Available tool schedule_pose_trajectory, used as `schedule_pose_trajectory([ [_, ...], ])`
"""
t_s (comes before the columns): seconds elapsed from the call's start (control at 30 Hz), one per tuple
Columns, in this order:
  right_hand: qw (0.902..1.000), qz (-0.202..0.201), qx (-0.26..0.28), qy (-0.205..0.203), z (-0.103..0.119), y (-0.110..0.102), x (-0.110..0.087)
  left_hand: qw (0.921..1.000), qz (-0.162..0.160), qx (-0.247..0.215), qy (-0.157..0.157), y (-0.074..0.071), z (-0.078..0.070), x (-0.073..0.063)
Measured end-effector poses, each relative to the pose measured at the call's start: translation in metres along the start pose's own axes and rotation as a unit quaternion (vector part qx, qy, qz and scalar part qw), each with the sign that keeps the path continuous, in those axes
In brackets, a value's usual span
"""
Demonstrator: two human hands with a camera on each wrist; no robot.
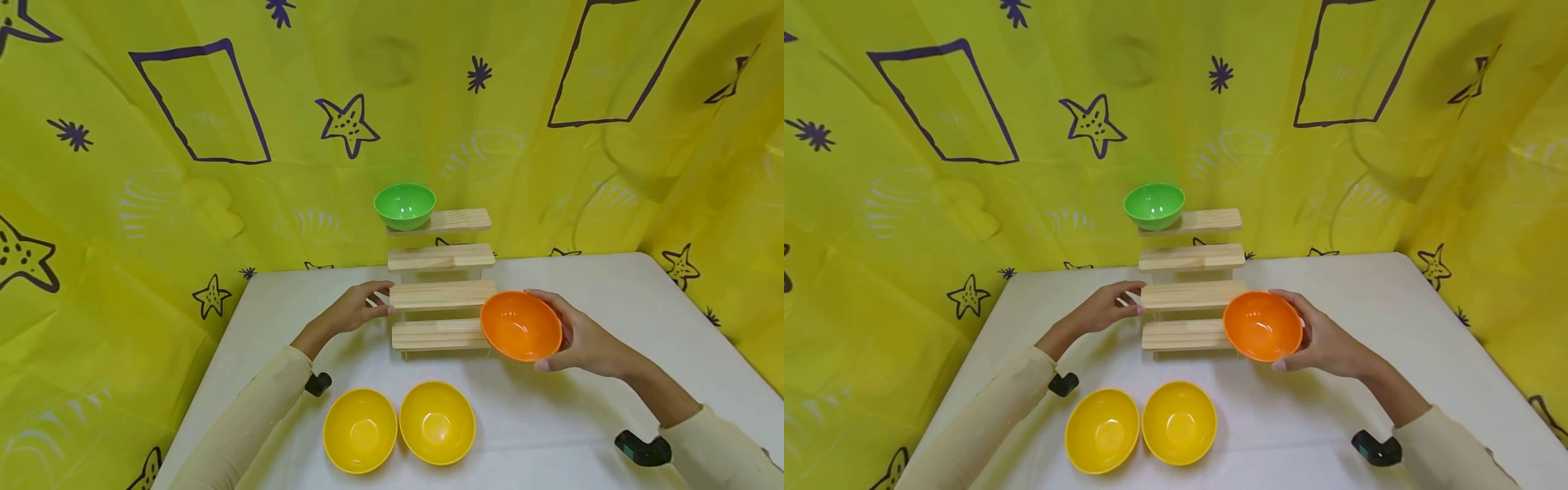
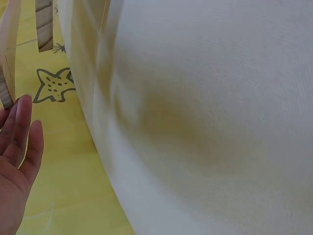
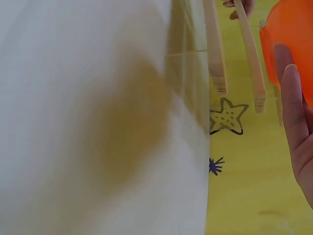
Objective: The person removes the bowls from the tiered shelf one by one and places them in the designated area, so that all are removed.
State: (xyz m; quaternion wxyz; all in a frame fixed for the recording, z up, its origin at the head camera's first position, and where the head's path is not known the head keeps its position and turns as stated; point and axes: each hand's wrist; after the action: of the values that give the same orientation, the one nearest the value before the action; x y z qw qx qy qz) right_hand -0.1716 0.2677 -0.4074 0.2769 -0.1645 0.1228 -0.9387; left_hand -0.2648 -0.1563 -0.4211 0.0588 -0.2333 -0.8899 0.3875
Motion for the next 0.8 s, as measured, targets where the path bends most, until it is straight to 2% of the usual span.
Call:
schedule_pose_trajectory([
  [0.47, 0.9999, 0.013, 0.008, -0.006, -0.004, 0.004, -0.019, 1.0, 0.002, 0.002, -0.005, -0.001, -0.001, 0.0],
  [0.8, 0.9978, 0.033, 0.057, -0.001, -0.009, 0.01, -0.029, 1.0, 0.0, -0.002, -0.008, 0.0, 0.001, 0.0],
])
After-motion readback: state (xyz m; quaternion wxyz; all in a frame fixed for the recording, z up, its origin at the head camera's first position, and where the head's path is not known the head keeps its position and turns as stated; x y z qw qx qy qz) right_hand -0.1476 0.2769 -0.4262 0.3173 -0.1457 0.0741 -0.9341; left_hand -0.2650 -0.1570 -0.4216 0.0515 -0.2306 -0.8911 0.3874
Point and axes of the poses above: each hand's wrist, its own x-axis towards the middle knuckle, its own y-axis out of the palm, z = x × y, and after that the axes turned 7 degrees about -y, right-handed
